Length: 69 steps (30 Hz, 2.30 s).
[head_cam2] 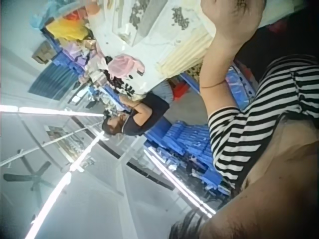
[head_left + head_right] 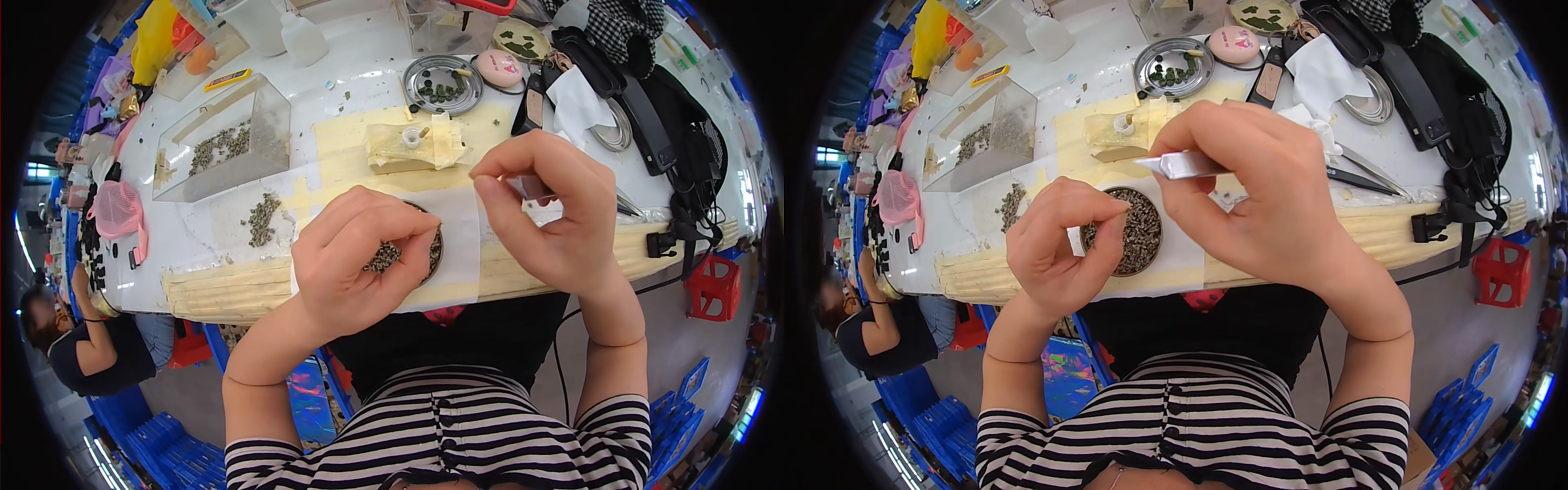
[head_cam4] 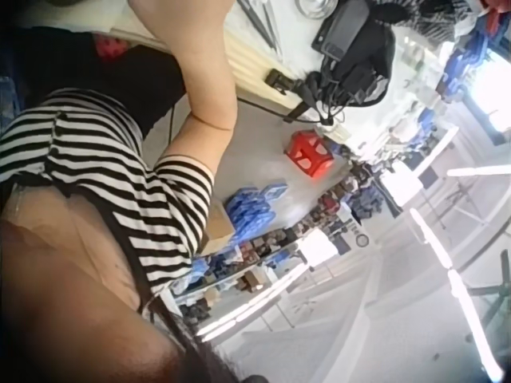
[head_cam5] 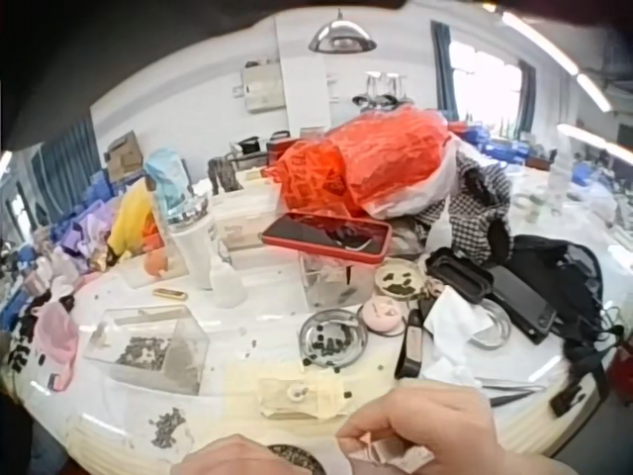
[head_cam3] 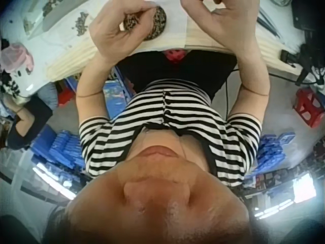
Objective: Sorting and packaging small metal studs into a small plastic bag on a workbench.
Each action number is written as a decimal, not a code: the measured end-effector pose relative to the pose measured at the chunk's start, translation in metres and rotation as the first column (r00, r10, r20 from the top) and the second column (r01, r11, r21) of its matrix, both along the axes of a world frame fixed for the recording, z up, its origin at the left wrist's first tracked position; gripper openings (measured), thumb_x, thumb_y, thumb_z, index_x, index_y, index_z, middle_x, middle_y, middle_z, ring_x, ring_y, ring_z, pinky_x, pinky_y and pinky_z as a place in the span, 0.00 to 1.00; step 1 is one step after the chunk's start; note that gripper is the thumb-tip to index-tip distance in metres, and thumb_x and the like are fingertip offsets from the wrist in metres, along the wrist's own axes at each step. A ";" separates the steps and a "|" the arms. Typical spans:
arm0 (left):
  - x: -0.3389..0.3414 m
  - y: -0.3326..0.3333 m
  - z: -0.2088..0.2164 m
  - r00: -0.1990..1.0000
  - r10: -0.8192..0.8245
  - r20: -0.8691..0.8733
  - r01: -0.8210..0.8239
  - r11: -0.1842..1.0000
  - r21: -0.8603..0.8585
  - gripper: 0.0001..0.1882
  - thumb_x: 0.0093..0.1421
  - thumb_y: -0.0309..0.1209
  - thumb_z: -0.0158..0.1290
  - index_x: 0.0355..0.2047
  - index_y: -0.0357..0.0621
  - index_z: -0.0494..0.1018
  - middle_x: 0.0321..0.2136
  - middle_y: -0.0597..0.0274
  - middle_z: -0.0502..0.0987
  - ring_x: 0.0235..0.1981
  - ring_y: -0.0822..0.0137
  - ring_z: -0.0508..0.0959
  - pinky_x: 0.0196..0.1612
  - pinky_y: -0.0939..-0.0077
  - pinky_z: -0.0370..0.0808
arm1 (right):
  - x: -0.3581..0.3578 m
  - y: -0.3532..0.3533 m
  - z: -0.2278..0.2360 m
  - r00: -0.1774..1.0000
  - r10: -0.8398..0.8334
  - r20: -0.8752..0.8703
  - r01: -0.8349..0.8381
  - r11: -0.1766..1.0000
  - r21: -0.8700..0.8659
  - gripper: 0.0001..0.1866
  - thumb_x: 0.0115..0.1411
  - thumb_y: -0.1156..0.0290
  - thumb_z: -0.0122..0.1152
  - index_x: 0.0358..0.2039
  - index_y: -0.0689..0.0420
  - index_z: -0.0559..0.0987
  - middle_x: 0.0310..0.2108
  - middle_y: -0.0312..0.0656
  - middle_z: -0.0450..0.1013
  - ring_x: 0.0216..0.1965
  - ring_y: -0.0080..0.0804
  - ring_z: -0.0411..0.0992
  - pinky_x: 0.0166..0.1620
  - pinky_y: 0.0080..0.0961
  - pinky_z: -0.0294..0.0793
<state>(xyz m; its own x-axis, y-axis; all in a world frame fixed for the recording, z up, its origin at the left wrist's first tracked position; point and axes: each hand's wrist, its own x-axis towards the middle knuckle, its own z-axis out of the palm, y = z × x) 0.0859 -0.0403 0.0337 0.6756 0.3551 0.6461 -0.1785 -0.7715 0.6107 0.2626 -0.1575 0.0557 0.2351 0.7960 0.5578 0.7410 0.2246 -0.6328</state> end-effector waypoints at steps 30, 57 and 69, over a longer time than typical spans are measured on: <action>-0.027 -0.030 -0.013 0.998 0.068 0.018 -0.040 0.765 -0.643 0.07 0.56 0.13 0.55 0.36 0.32 0.75 0.32 0.57 0.77 0.32 0.73 0.76 0.37 0.81 0.73 | 0.007 -0.056 -0.037 0.929 -0.225 0.292 0.278 0.949 -0.151 0.08 0.46 0.75 0.70 0.28 0.54 0.78 0.26 0.35 0.70 0.34 0.36 0.67 0.42 0.32 0.65; -0.026 -0.038 -0.008 0.996 0.068 0.064 0.021 0.501 -0.865 0.04 0.61 0.19 0.55 0.37 0.34 0.75 0.30 0.59 0.81 0.26 0.80 0.78 0.31 0.87 0.76 | 0.007 -0.040 -0.031 0.953 -0.100 0.287 0.189 0.933 -0.305 0.07 0.52 0.76 0.65 0.29 0.59 0.75 0.28 0.38 0.69 0.34 0.38 0.65 0.41 0.31 0.64; -0.020 -0.035 -0.007 0.995 0.033 0.094 0.072 0.407 -0.911 0.04 0.62 0.21 0.56 0.37 0.34 0.75 0.29 0.59 0.81 0.27 0.79 0.77 0.31 0.86 0.76 | -0.011 -0.031 -0.020 0.982 -0.135 -0.134 0.120 0.986 -0.117 0.05 0.54 0.83 0.66 0.31 0.63 0.78 0.27 0.40 0.75 0.25 0.29 0.72 0.31 0.22 0.72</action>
<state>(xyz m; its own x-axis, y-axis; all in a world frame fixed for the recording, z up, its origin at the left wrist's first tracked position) 0.0657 -0.0751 0.0263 0.6543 0.7562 -0.0002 -0.2748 0.2380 0.9316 0.2516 -0.1884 0.0356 0.4086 0.8083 0.4239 0.6606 0.0586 -0.7485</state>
